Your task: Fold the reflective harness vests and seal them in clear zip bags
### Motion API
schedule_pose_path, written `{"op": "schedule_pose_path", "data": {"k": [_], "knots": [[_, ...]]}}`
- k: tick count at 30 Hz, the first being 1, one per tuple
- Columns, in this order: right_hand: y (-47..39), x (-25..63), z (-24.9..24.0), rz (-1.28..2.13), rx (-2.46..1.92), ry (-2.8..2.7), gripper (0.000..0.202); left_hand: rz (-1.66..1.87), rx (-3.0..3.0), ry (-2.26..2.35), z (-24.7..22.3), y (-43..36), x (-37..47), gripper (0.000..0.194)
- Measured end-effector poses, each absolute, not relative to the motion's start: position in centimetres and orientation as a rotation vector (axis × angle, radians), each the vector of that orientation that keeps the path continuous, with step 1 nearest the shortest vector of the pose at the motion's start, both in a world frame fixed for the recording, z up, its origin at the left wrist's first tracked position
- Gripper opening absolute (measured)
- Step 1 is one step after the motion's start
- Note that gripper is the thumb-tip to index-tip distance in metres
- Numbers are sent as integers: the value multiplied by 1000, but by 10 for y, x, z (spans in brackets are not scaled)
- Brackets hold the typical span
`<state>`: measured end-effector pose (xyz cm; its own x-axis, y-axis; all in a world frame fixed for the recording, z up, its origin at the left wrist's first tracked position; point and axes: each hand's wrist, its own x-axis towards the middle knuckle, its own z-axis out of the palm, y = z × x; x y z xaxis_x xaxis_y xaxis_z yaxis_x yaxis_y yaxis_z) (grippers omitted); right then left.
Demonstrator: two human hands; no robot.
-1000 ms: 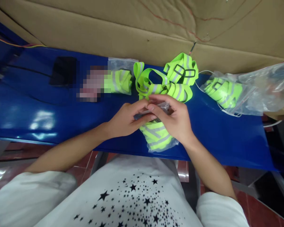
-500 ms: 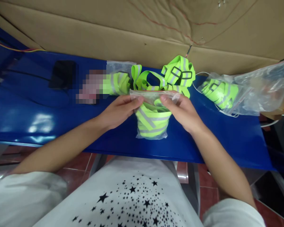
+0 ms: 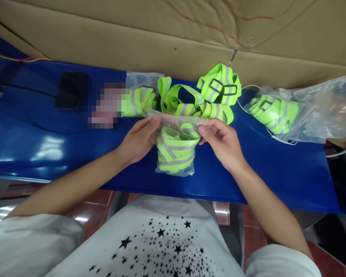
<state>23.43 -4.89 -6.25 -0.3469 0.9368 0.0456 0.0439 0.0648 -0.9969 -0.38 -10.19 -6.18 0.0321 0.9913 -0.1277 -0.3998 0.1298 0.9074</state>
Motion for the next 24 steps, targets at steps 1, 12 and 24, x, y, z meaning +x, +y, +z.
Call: {"op": "schedule_pose_path", "data": {"k": [1, 12, 24], "knots": [[-51, 233, -62, 1374, -1026, -1563, 20, 1275, 805, 962, -63, -103, -3, 43], [-61, 230, -51, 1219, -985, -1634, 23, 1357, 830, 1036, -69, -105, -2, 39], [-64, 233, -59, 1018, -1004, -1883, 24, 1263, 1076, 1148, -64, -111, 1, 51]]}}
